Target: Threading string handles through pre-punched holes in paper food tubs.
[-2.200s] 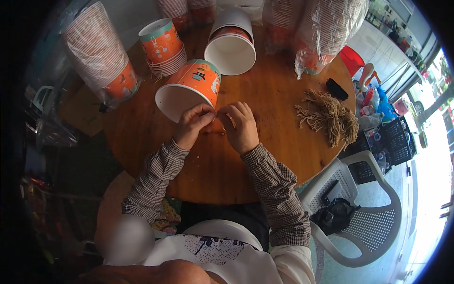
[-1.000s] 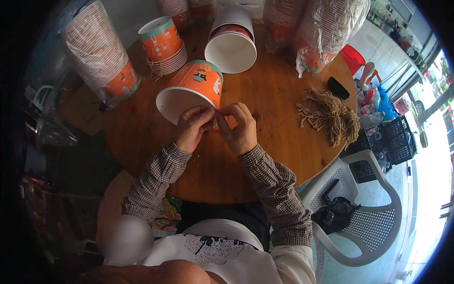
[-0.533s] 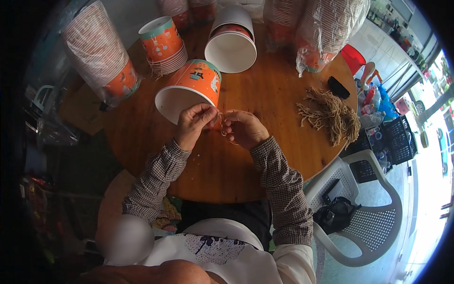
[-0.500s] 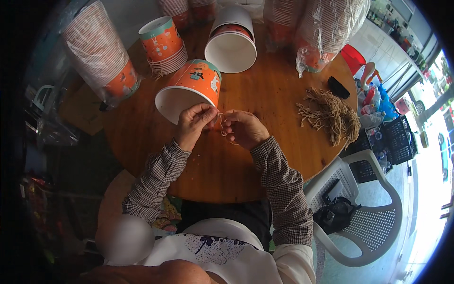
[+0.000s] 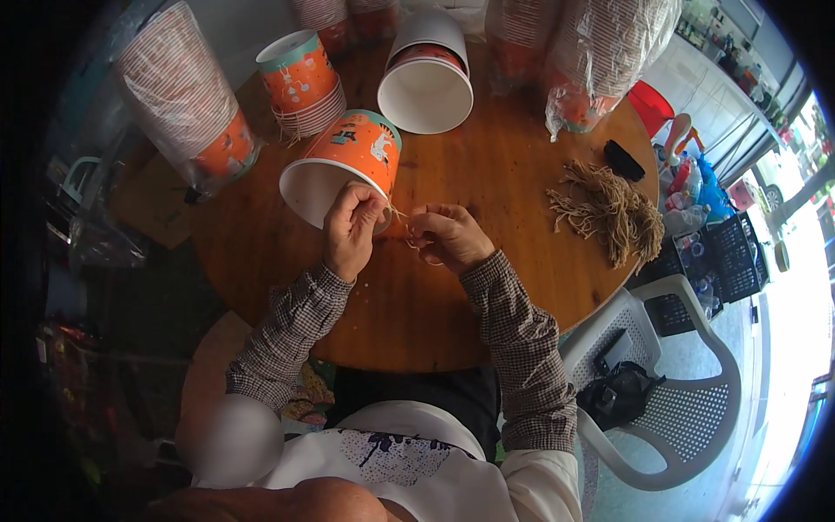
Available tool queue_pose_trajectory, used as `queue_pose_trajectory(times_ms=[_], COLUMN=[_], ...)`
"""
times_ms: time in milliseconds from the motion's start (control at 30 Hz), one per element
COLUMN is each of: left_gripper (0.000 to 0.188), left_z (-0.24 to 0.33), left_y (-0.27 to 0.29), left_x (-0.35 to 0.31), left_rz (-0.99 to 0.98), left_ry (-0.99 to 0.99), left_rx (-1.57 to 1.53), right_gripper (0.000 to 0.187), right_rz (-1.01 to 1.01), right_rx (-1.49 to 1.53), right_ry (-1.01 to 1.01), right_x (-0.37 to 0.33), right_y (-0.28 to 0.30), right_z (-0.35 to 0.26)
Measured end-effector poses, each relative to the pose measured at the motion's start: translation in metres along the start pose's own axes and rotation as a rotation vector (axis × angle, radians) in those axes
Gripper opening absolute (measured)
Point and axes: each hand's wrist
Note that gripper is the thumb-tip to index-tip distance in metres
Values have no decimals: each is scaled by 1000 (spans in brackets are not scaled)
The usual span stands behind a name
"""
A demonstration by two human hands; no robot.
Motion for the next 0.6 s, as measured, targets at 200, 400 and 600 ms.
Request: queue_pose_trajectory(times_ms=[200,400,600], left_gripper=[9,10,24], left_z=[-4,-4,-3], left_y=[-2,3,5], left_x=[0,6,-4], left_rz=[22,-41,118], left_ry=[29,57,-54], left_rx=[-119,-42,251], right_gripper=[6,10,8], right_rz=[1,8,-53], right_rx=[-72,-94,-187], right_ry=[38,66,189], right_x=[-1,-3,-4], right_y=[4,1,-3], right_z=[1,-3,0])
Point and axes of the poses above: each hand's wrist, its own x-axis towards the middle knuckle, its own y-axis out of the back of the hand, z = x × y, and after that the axes turned 5 degrees about y, right-handed
